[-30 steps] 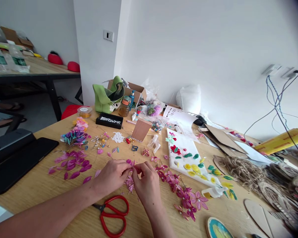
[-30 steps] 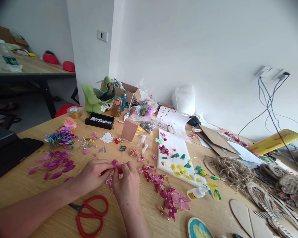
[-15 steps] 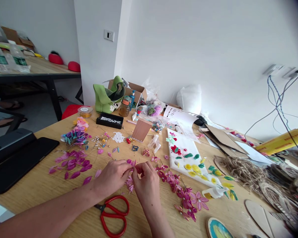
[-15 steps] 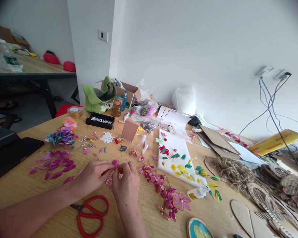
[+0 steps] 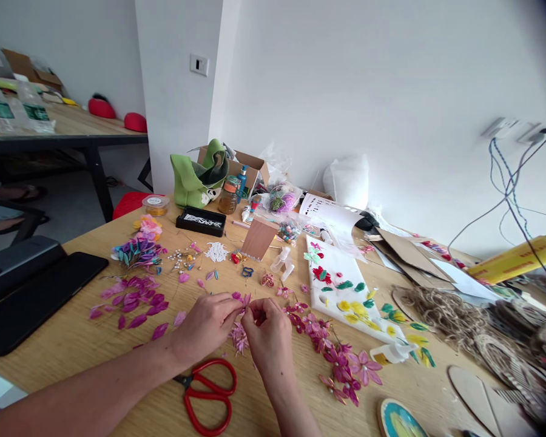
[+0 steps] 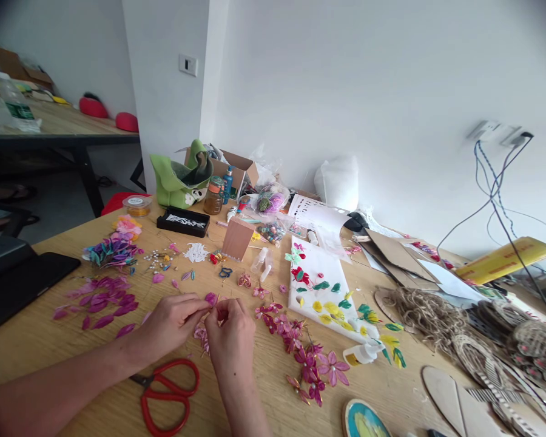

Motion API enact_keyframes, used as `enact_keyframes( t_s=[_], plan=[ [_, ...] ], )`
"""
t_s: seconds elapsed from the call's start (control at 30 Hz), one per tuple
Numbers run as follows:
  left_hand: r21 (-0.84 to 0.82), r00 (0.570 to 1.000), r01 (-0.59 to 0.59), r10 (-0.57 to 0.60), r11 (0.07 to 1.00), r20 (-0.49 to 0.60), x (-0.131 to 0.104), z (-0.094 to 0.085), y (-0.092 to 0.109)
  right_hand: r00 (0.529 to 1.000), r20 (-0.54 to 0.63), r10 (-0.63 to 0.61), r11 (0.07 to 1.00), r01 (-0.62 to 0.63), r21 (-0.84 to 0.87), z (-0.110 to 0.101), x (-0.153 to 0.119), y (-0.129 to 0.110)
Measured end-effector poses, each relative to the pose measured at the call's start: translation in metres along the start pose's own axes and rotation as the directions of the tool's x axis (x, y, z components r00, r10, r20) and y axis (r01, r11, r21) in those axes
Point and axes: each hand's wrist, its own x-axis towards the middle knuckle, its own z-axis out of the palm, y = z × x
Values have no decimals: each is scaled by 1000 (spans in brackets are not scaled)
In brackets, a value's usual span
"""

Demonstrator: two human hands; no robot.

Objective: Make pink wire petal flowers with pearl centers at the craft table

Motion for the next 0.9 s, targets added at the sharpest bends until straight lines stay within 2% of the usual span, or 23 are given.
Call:
enact_keyframes(
  t_s=[0.3,0.4,0.47,0.53,0.6,0.67,0.73,0.8,0.9],
  plan=[
    [-116,999,46,-49,992,-20,0,1,0,1000,-3,0,1000,0,11,0,0,0],
    [-227,988,147,-154,963,-11,2,3,-6,999,-28,-29,995,31,95,-3,-1,-1],
    [-413,949,310,-304,856,81,6,2,-12,998,-64,-28,979,40,200,-8,-2,-3],
    [-608,874,478,-409,634,261,11,0,-18,992,-123,-8,954,45,297,-14,-2,-4],
    [-714,823,553,-414,430,388,15,-4,-21,986,-164,22,919,45,391,-17,-1,-5],
    [-770,807,564,-395,299,438,17,-8,-21,988,-141,66,862,15,506,-19,0,-5],
    [-799,806,557,-379,229,454,18,-11,-20,991,-43,123,764,-67,641,-19,2,-5],
    [-811,810,549,-365,201,458,17,-12,-18,980,104,168,617,-186,764,-17,3,-4],
    [-821,820,539,-339,188,461,16,-13,-17,940,315,129,398,-340,852,-14,4,-3]
  ],
)
